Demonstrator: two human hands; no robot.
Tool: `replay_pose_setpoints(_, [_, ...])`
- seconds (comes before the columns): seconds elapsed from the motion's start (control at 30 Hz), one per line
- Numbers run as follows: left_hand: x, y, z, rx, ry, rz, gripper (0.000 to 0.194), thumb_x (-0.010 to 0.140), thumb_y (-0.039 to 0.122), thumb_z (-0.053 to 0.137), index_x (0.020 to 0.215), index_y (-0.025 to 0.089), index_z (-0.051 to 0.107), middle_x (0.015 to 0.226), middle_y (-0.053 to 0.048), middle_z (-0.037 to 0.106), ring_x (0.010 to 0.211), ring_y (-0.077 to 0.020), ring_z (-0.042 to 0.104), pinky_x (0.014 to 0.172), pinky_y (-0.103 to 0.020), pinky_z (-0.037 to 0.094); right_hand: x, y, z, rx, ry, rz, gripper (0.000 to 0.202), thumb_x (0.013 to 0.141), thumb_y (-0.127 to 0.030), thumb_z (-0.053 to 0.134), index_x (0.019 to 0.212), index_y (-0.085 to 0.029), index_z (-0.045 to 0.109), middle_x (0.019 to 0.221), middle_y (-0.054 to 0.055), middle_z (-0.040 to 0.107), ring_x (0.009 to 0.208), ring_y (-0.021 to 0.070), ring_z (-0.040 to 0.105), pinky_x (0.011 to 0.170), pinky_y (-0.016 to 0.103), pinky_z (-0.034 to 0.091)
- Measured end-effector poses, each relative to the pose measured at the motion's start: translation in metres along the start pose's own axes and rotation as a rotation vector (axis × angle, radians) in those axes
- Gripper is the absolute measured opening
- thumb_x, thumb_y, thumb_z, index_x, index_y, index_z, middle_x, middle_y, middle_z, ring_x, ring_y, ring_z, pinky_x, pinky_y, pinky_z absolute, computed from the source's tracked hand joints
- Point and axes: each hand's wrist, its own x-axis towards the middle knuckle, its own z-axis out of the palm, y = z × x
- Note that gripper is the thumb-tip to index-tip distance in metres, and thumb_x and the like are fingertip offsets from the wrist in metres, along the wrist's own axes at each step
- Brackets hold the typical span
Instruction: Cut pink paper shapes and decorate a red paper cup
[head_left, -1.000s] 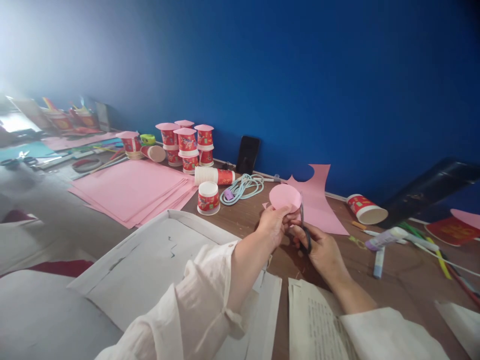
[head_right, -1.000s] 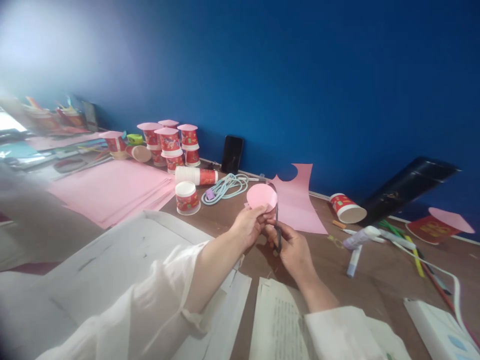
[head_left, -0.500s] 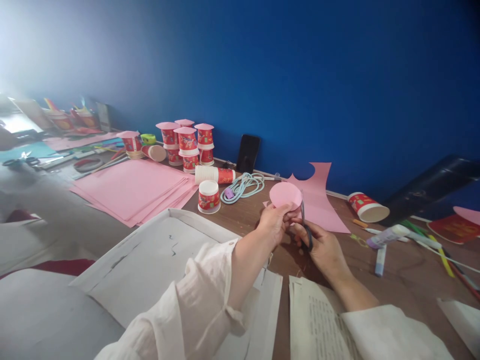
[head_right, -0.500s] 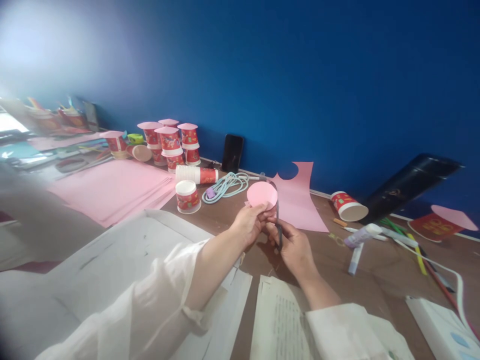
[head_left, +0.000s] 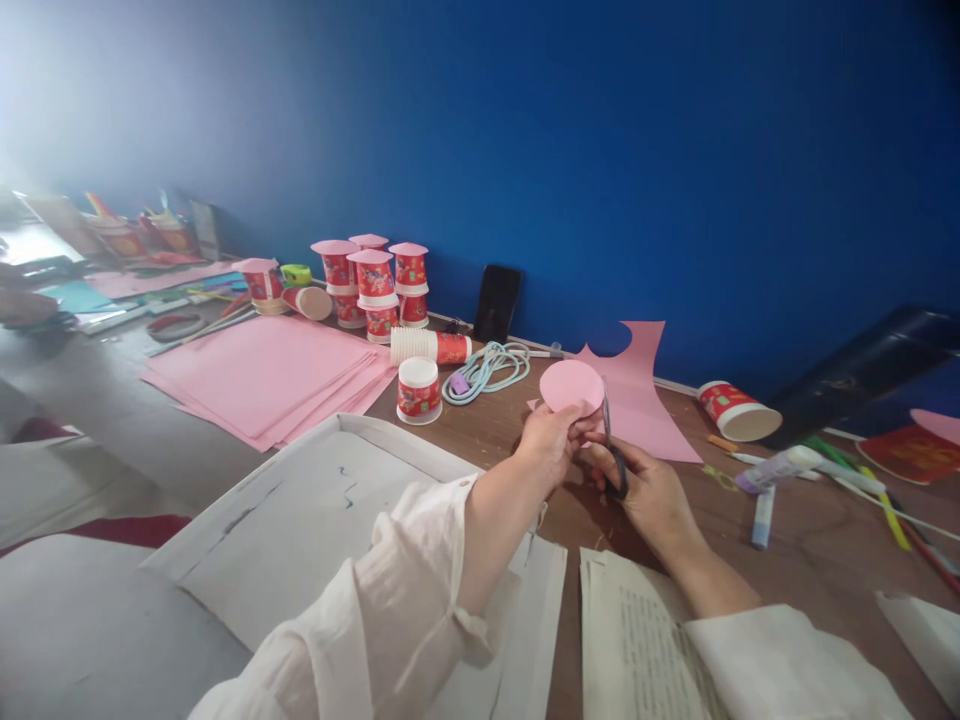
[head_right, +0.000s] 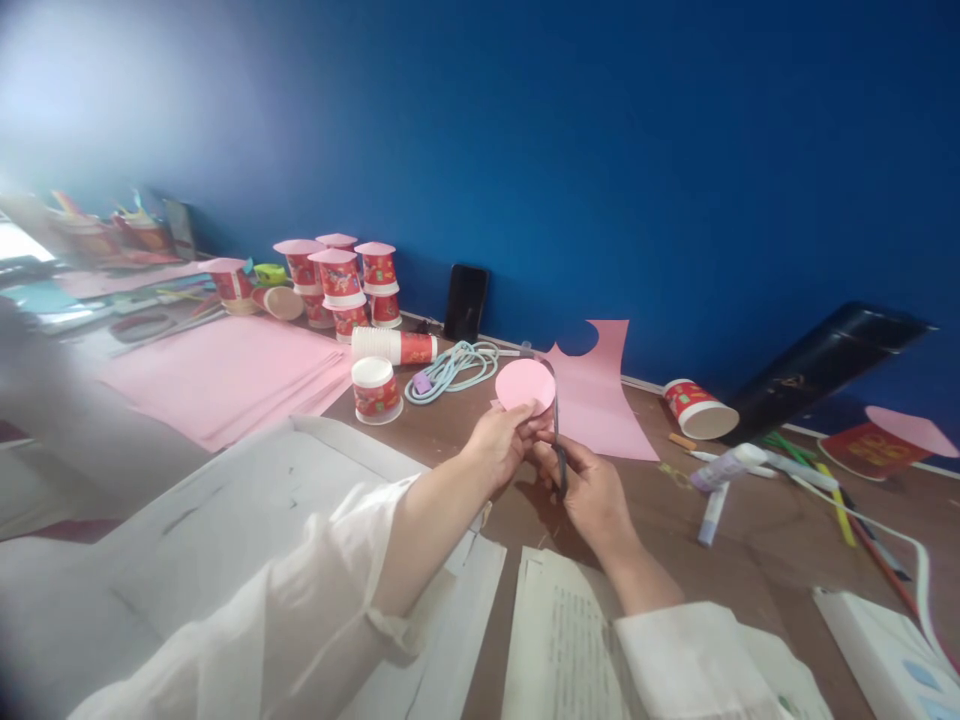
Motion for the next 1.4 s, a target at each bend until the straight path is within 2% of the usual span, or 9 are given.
replay_pose_setpoints(0.27, [0.000, 0.001, 0.001, 0.029, 0.033, 0.002, 0.017, 0.074, 0.009, 0.066, 0.088, 0.012, 0.058, 0.079, -0.007, 0.069, 0.064, -0.0131, 0.065, 0.056, -0.022, 0.050, -0.001, -0.003, 0.001, 0.006, 0.014, 0.016, 0.059, 0.075, -0.058, 0.065, 0.114, -0.014, 0.071, 0.058, -0.001, 0.061, 0.054, 0.0145, 0.055, 0.053, 0.025, 0.045])
replay_pose_setpoints(0.5, [-0.003, 0.003, 0.003, 0.089, 0.047, 0.028, 0.015, 0.073, 0.009, 0.068, 0.086, 0.012, 0.061, 0.082, -0.010, 0.070, 0.071, -0.0163, 0.069, 0.064, -0.025, 0.053, -0.002, -0.007, 0.001, 0.006, 0.002, 0.018, 0.059, 0.078, -0.059, 0.064, 0.115, -0.015, 0.070, 0.058, -0.002, 0.059, 0.050, 0.0131, 0.053, 0.050, 0.025, 0.044])
replay_pose_setpoints(0.7, [-0.002, 0.001, 0.003, 0.151, 0.025, 0.044, 0.013, 0.074, 0.009, 0.065, 0.087, 0.010, 0.064, 0.076, -0.010, 0.071, 0.070, -0.0161, 0.069, 0.060, -0.022, 0.052, -0.005, -0.010, -0.001, 0.000, 0.006, 0.015, 0.060, 0.078, -0.063, 0.061, 0.113, -0.014, 0.071, 0.061, -0.001, 0.060, 0.049, 0.0127, 0.053, 0.049, 0.025, 0.045])
replay_pose_setpoints(0.87, [-0.001, 0.001, 0.002, 0.173, 0.036, 0.042, 0.017, 0.073, 0.010, 0.067, 0.090, 0.010, 0.064, 0.082, -0.012, 0.072, 0.072, -0.0180, 0.070, 0.059, -0.024, 0.052, -0.005, -0.010, -0.003, -0.049, 0.006, -0.030, 0.055, 0.081, -0.062, 0.060, 0.108, -0.015, 0.073, 0.060, -0.001, 0.060, 0.051, 0.0128, 0.053, 0.053, 0.025, 0.045])
replay_pose_setpoints(1.13, [-0.002, 0.003, 0.004, 0.176, 0.046, 0.024, 0.014, 0.077, 0.007, 0.060, 0.091, 0.009, 0.064, 0.081, -0.012, 0.072, 0.071, -0.0167, 0.070, 0.063, -0.025, 0.053, -0.004, -0.009, -0.004, -0.042, 0.001, -0.009, 0.056, 0.080, -0.061, 0.061, 0.109, -0.015, 0.072, 0.059, -0.001, 0.060, 0.051, 0.0131, 0.053, 0.053, 0.025, 0.044])
replay_pose_setpoints(1.4, [-0.003, 0.004, 0.005, 0.178, 0.079, 0.030, 0.015, 0.075, 0.007, 0.062, 0.090, 0.010, 0.062, 0.081, -0.012, 0.072, 0.072, -0.0177, 0.070, 0.061, -0.025, 0.054, -0.006, -0.014, -0.002, -0.003, 0.004, 0.034, 0.058, 0.078, -0.062, 0.062, 0.110, -0.015, 0.072, 0.061, -0.002, 0.060, 0.049, 0.0127, 0.053, 0.052, 0.025, 0.044])
